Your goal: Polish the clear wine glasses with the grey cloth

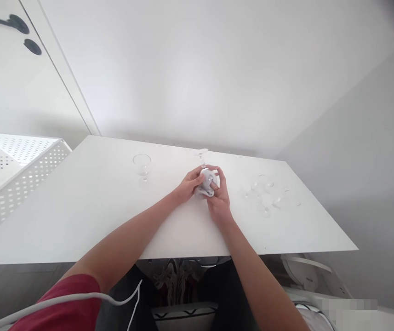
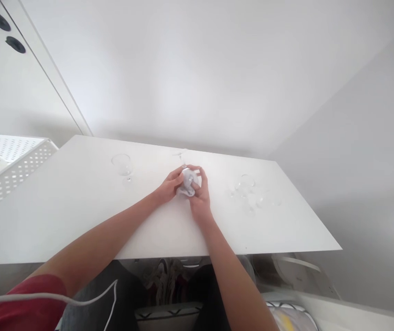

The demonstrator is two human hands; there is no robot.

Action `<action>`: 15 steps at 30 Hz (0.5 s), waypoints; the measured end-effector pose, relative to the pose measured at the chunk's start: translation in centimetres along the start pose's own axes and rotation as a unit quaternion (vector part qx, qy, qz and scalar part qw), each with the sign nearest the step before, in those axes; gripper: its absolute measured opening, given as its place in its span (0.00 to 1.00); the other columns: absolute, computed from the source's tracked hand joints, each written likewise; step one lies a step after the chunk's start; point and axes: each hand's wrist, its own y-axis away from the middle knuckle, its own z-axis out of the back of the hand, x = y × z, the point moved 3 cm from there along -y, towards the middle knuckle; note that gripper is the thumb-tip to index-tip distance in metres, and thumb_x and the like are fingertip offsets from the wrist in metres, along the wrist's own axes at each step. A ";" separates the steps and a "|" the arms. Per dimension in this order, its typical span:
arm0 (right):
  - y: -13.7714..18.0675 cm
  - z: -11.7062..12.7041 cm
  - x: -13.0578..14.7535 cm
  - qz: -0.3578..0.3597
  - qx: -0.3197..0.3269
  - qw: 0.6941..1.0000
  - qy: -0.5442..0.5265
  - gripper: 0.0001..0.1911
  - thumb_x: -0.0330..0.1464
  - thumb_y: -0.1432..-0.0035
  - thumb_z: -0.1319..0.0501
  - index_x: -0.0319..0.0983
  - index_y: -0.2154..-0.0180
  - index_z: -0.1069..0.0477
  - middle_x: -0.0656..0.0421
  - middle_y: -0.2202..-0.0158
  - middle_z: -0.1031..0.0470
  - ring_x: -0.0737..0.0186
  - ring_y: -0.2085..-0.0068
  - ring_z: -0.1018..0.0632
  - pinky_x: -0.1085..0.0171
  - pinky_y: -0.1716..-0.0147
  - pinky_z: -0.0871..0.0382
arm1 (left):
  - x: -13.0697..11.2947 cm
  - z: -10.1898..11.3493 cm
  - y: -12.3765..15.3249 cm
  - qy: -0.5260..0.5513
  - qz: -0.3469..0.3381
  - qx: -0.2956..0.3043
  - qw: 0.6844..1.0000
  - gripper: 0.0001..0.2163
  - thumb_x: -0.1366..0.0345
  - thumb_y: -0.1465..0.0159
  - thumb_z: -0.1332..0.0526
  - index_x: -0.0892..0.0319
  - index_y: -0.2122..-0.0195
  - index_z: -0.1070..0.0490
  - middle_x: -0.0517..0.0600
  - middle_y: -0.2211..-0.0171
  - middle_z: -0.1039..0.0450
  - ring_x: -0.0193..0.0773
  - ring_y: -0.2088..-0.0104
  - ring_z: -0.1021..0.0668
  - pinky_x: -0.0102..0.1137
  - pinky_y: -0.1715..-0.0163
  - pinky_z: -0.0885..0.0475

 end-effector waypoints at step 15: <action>0.4 1.9 0.8 0.086 -0.057 0.994 0.048 0.38 0.34 0.47 0.26 0.51 0.38 0.36 0.61 0.56 0.22 0.61 0.58 0.21 0.61 0.56 0.25 | -0.7 0.6 -0.1 0.029 0.027 0.019 0.999 0.18 0.63 0.37 0.26 0.58 0.46 0.19 0.58 0.45 0.23 0.49 0.44 0.24 0.41 0.42 0.31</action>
